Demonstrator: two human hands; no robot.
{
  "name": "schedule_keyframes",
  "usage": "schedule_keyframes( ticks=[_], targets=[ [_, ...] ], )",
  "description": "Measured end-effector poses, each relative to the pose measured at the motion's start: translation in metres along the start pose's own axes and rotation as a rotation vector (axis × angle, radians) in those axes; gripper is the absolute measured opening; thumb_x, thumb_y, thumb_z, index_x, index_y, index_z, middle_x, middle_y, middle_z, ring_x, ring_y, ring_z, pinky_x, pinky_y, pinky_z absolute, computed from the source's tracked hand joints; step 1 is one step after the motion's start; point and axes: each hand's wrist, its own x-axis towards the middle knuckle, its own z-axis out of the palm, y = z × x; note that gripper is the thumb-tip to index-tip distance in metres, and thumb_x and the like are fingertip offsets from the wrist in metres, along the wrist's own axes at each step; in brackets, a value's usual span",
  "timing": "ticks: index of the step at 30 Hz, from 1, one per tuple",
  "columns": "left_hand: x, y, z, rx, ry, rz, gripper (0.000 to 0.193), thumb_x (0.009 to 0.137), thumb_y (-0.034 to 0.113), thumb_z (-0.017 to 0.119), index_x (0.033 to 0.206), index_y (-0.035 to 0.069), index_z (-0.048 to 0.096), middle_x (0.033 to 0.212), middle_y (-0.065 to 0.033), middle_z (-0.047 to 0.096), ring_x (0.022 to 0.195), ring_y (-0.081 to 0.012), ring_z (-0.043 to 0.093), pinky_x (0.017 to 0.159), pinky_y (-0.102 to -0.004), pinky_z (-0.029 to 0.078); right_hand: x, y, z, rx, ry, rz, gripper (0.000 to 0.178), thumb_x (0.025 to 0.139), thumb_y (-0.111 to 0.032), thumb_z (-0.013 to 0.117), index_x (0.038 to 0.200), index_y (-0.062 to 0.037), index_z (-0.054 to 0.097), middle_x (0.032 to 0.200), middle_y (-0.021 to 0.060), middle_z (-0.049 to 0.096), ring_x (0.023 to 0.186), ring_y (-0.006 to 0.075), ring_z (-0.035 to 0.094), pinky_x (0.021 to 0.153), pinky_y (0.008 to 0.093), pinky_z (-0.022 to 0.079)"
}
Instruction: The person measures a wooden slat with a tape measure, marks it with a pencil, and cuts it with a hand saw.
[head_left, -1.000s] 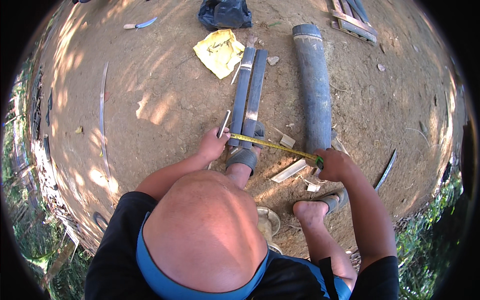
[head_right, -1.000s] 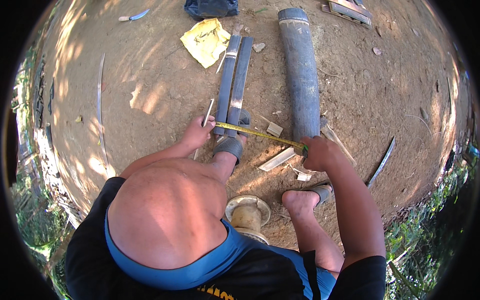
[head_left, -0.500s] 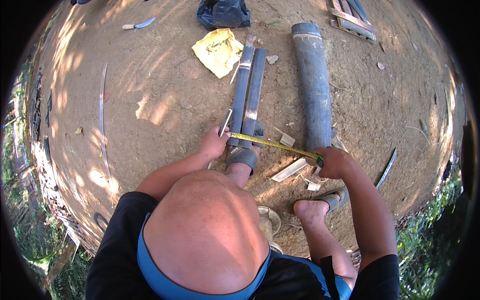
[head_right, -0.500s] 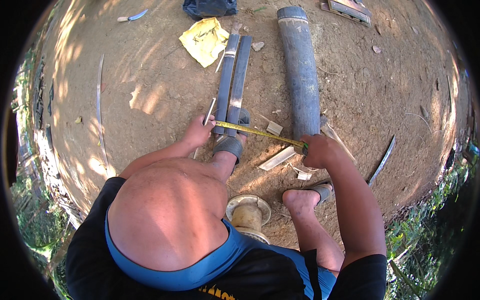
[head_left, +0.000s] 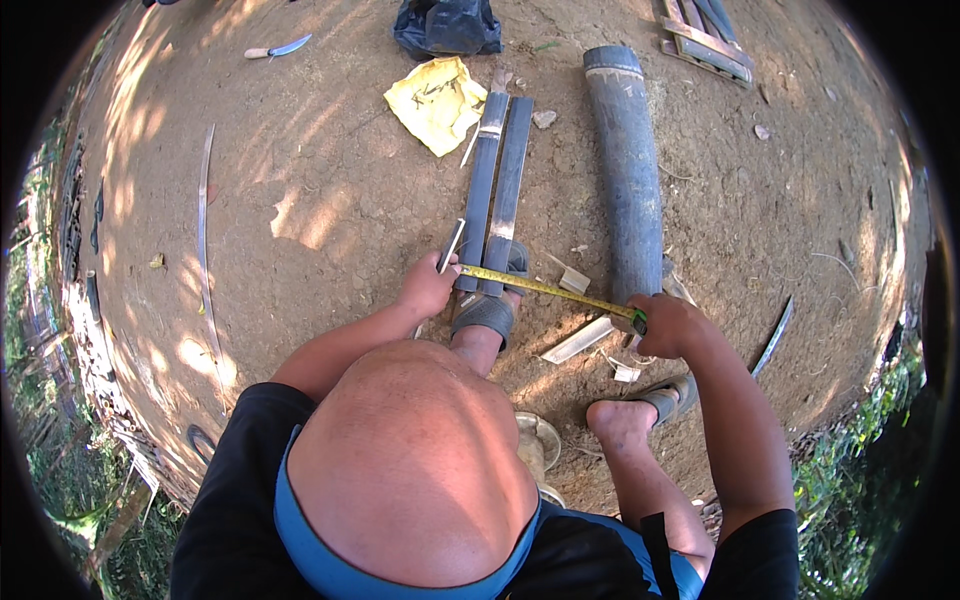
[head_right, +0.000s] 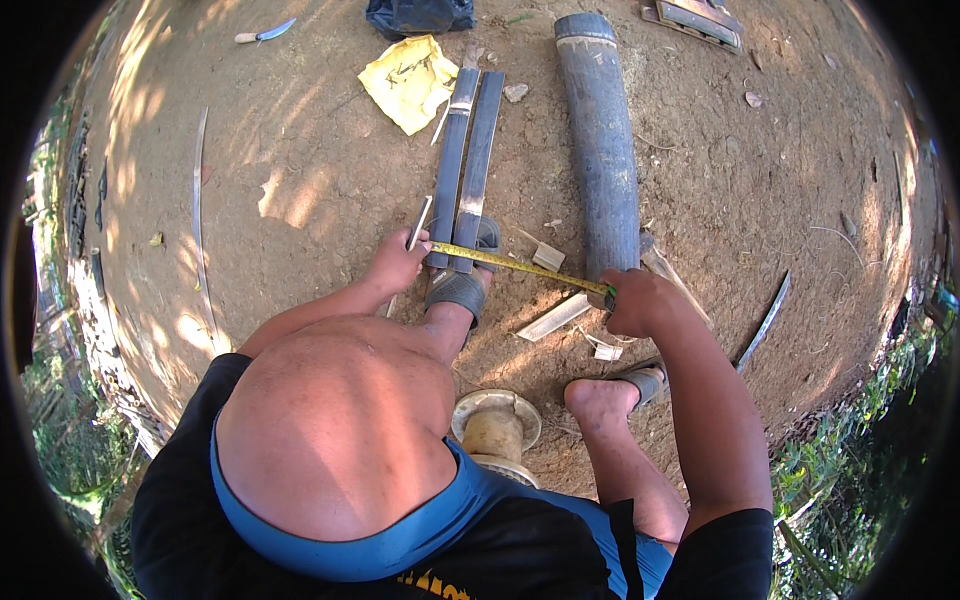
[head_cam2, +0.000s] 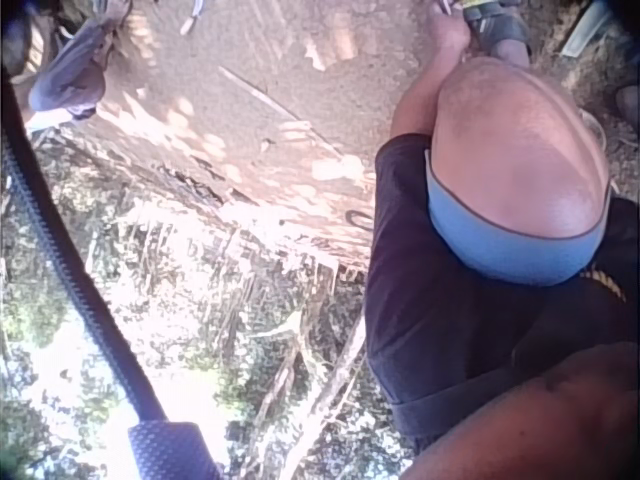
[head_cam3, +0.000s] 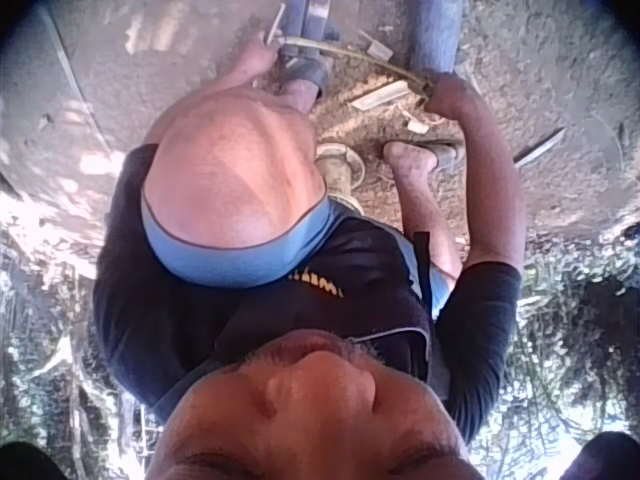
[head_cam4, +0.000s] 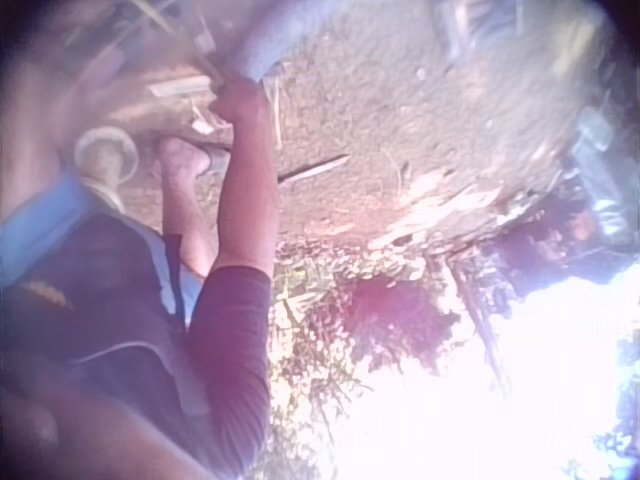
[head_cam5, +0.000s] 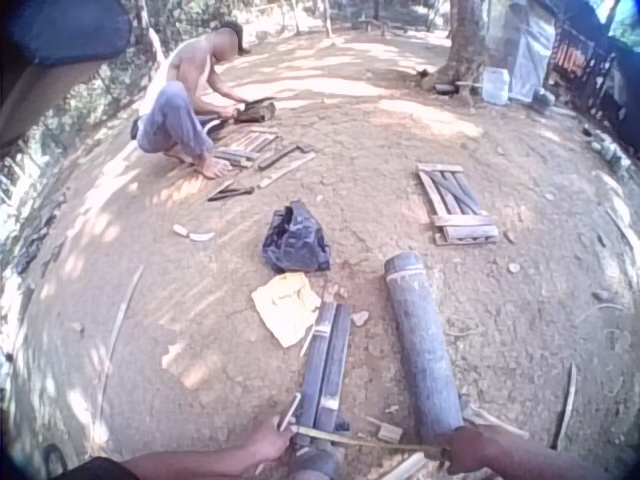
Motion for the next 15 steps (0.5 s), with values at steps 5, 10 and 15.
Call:
schedule_keyframes(
  ticks=[5,10,15],
  targets=[
    [0.004,-0.006,0.001,0.022,0.012,0.020,0.030,0.099,0.018,0.066,0.123,0.000,0.063,0.090,-0.0067,0.068,0.067,-0.0145,0.061,0.062,-0.0325,0.050,0.000,0.001,0.001,-0.003,0.006,-0.016,0.074,0.075,-0.020,0.075,0.146,-0.0182,0.053,0.135,0.0178,0.064,0.124,0.0340,0.062,0.106,0.0422,0.051],
    [0.008,-0.011,0.002,0.042,0.013,0.037,0.030,0.099,0.018,0.066,0.122,0.001,0.064,0.090,-0.0066,0.068,0.068,-0.0149,0.061,0.063,-0.0330,0.051,-0.002,0.002,0.001,0.005,0.016,-0.011,0.073,0.075,-0.020,0.075,0.146,-0.0185,0.054,0.135,0.0175,0.064,0.125,0.0336,0.062,0.106,0.0421,0.051],
    [0.014,-0.022,0.004,0.083,0.031,0.059,0.030,0.099,0.019,0.066,0.123,0.001,0.064,0.091,-0.0063,0.069,0.069,-0.0152,0.062,0.065,-0.0336,0.052,0.000,0.003,0.004,0.005,0.032,-0.027,0.073,0.075,-0.022,0.076,0.145,-0.0181,0.055,0.134,0.0176,0.065,0.124,0.0336,0.063,0.105,0.0422,0.051]
  ],
)
